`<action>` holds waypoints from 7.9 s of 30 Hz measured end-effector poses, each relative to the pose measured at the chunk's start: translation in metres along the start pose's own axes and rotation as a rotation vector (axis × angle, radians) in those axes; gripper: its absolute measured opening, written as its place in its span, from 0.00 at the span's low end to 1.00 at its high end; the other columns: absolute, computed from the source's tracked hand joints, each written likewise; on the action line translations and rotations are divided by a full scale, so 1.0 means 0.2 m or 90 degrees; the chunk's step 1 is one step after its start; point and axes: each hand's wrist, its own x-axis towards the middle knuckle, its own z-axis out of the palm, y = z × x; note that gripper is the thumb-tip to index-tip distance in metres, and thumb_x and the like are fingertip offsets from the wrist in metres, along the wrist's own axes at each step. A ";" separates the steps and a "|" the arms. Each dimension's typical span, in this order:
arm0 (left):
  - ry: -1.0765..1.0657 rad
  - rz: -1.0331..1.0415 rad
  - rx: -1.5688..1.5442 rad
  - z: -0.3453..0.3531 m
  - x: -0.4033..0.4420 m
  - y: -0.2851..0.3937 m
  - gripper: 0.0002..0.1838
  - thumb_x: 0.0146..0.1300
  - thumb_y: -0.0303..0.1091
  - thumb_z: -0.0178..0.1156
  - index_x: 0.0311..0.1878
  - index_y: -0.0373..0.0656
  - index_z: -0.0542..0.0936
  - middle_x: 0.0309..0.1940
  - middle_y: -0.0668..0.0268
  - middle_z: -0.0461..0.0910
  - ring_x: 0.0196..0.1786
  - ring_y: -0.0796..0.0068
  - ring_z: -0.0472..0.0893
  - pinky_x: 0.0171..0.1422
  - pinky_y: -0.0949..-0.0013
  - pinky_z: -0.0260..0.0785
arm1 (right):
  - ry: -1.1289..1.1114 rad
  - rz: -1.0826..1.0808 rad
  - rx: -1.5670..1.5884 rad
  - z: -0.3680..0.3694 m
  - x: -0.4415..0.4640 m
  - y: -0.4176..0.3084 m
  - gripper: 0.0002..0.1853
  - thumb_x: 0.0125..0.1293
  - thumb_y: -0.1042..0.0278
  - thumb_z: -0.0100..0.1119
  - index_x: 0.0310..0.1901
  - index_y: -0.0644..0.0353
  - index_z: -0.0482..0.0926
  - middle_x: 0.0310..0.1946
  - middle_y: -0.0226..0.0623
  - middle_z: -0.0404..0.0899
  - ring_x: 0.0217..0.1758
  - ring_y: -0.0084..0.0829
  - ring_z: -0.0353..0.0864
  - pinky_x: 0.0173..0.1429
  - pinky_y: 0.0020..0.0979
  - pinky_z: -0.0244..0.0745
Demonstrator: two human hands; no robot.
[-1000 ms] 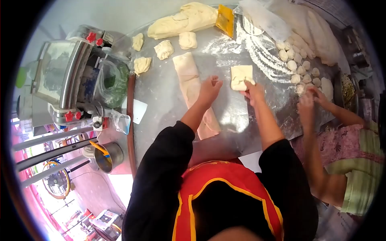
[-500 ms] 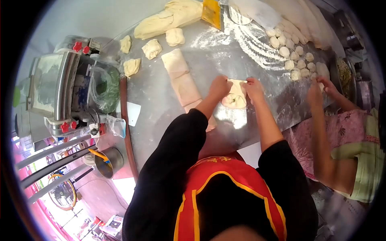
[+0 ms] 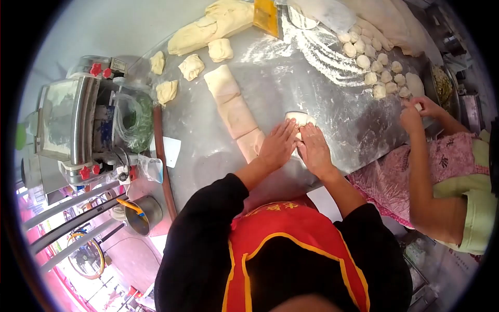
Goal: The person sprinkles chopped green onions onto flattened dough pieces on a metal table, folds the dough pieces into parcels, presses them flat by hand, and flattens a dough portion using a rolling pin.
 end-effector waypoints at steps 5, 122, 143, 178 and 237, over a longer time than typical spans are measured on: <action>-0.034 0.006 0.148 0.03 0.06 -0.02 0.24 0.66 0.37 0.52 0.62 0.34 0.72 0.67 0.51 0.66 0.69 0.57 0.65 0.72 0.53 0.54 | -0.011 0.026 -0.063 0.03 0.05 0.01 0.21 0.66 0.61 0.55 0.57 0.64 0.75 0.54 0.51 0.76 0.64 0.47 0.70 0.71 0.47 0.57; 0.201 -0.462 -0.024 -0.34 -0.78 -0.32 0.23 0.63 0.34 0.58 0.59 0.35 0.71 0.58 0.49 0.72 0.63 0.48 0.68 0.70 0.50 0.56 | -0.103 0.178 0.246 -0.01 0.09 -0.29 0.22 0.64 0.68 0.60 0.58 0.65 0.71 0.55 0.48 0.73 0.55 0.40 0.75 0.60 0.37 0.70; -0.015 -0.473 -0.511 -0.28 -0.48 -0.10 0.35 0.63 0.33 0.61 0.68 0.35 0.56 0.49 0.51 0.78 0.50 0.63 0.80 0.52 0.61 0.73 | -0.202 0.261 0.547 0.16 0.12 -0.32 0.23 0.65 0.75 0.57 0.62 0.62 0.66 0.45 0.34 0.78 0.47 0.21 0.77 0.50 0.26 0.73; 0.050 -0.339 -0.252 -0.29 0.40 -0.64 0.18 0.59 0.29 0.60 0.52 0.34 0.76 0.45 0.53 0.81 0.50 0.56 0.78 0.54 0.59 0.71 | -0.108 0.205 0.187 0.14 0.89 0.09 0.19 0.58 0.77 0.61 0.53 0.64 0.77 0.45 0.42 0.80 0.42 0.35 0.80 0.46 0.31 0.75; 0.127 -0.036 0.097 -0.01 0.20 -0.26 0.23 0.62 0.28 0.49 0.61 0.32 0.71 0.63 0.50 0.70 0.69 0.52 0.66 0.74 0.53 0.54 | 0.006 -0.060 -0.064 0.14 0.43 0.12 0.17 0.67 0.67 0.54 0.55 0.63 0.77 0.56 0.49 0.76 0.65 0.46 0.70 0.70 0.47 0.60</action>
